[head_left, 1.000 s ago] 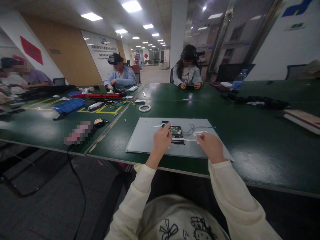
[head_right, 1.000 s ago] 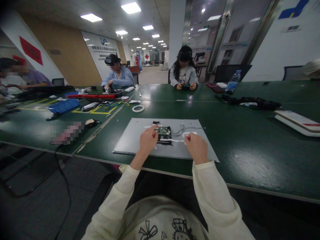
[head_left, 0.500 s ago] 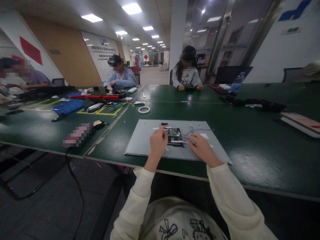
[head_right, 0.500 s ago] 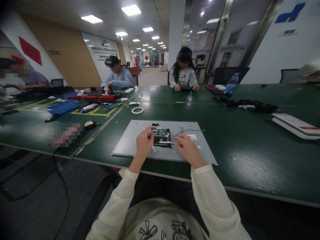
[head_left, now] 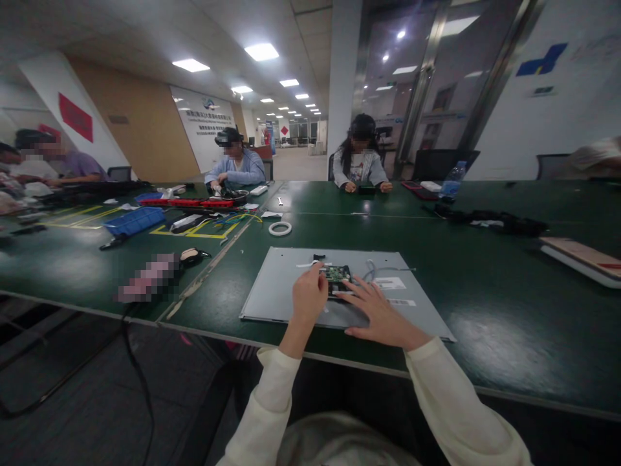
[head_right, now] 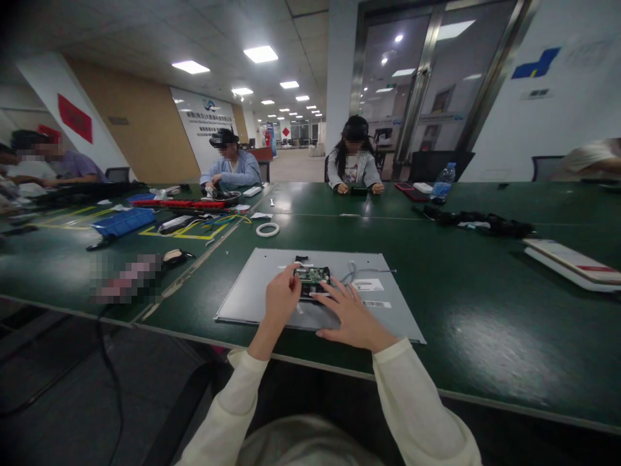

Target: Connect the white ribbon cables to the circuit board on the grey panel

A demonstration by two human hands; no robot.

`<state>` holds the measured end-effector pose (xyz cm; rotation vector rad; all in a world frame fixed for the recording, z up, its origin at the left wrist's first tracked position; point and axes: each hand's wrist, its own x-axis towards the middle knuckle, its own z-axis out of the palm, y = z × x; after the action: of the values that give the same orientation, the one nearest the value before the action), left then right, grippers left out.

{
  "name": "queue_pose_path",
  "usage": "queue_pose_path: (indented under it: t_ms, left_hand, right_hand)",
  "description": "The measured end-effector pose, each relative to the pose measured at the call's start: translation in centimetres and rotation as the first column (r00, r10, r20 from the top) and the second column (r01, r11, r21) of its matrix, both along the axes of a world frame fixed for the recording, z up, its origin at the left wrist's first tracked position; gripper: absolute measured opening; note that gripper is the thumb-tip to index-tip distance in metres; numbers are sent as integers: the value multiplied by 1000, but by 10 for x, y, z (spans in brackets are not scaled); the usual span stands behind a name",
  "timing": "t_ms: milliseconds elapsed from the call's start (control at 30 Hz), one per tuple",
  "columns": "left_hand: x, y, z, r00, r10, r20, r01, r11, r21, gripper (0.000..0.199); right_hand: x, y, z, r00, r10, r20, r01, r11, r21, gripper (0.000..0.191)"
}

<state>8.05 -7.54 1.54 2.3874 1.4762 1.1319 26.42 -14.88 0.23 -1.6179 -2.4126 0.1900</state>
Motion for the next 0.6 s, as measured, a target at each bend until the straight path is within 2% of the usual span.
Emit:
queue_pose_path:
  t_ms: [333,467,600]
  left_hand:
    - [-3,-2,1,1000,-12,22,12,1000,-14,30]
    - [-5,-4,1,1000,-21,18,21,1000,-17,31]
    - [-7,-5,1,1000,-15,1,15,999,-46,31]
  right_hand:
    - [-17,9,13,995,100,10,-99,995,-23,71]
    - [-19,12,8,997,78,-18,-78,995,-57,71]
    - [-16,15,3,1000,15,10,-15,999,-29,68]
